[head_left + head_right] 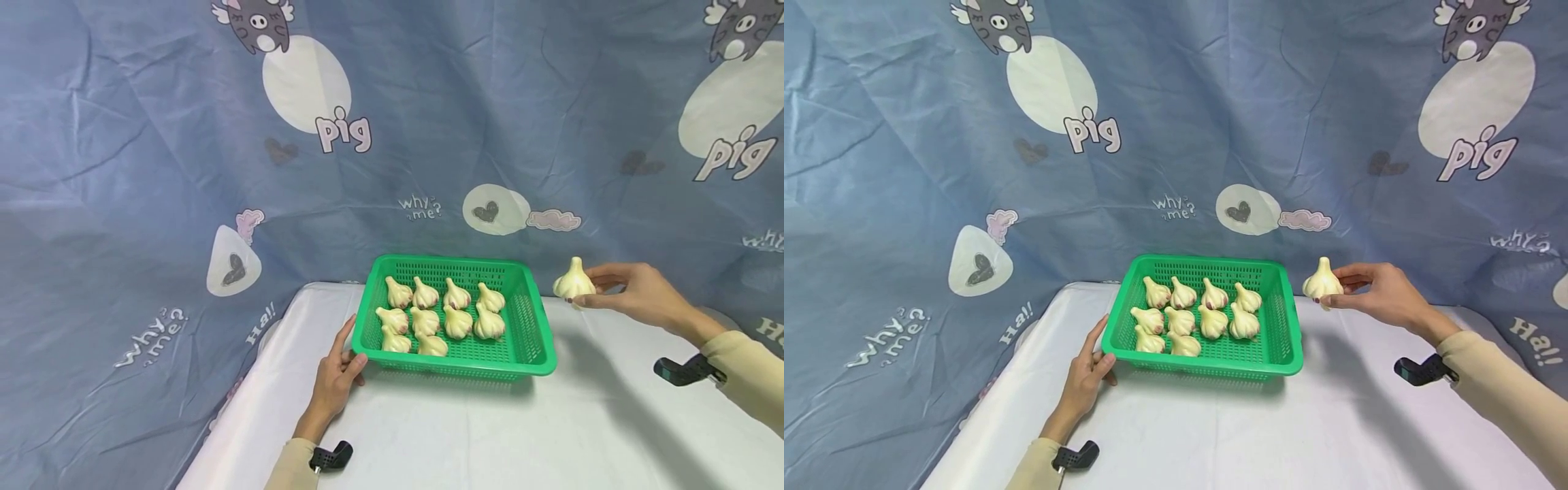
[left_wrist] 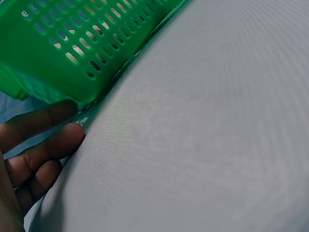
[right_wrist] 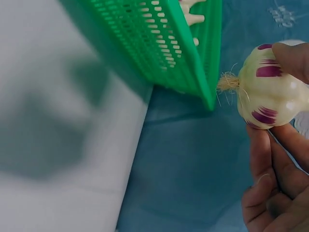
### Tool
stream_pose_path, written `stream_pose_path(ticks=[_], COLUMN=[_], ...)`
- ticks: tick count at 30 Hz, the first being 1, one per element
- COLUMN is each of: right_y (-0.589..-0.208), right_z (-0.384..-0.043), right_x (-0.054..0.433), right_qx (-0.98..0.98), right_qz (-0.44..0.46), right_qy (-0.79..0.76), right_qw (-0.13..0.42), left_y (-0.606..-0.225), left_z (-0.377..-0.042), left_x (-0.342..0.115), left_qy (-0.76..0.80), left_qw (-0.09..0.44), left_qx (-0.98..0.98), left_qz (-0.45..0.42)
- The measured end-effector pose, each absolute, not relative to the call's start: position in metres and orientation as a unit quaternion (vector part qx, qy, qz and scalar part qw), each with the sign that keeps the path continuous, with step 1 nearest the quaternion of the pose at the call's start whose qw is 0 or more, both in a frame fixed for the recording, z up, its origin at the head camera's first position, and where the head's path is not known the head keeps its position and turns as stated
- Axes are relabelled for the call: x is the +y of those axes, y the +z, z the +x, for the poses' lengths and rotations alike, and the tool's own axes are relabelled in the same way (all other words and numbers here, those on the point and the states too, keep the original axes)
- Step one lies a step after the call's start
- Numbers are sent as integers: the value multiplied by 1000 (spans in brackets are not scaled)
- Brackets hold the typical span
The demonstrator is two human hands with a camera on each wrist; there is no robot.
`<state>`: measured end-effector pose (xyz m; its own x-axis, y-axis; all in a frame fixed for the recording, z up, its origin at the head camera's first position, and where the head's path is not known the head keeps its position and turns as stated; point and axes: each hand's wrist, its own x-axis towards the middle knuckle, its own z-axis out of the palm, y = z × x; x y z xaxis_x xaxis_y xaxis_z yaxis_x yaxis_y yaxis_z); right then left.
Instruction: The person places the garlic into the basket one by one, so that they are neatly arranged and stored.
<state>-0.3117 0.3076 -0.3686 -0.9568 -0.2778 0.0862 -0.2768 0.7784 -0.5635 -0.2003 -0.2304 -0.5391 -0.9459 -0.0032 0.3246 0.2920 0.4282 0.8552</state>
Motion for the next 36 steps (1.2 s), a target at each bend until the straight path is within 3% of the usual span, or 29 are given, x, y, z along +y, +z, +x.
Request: stream_pose_path(ticks=[23, 36], right_y=[-369, -383], right_z=[-321, -324], right_x=[244, 216], right_qx=[932, 913], right_qz=[-247, -296], right_qy=[-264, -280], right_qw=[2, 30], left_y=[-537, -538], left_z=[-199, -199], left_x=[-231, -231], left_qy=[-522, -520], left_qw=[139, 138], left_qx=[-837, -839], left_qz=[-83, -83])
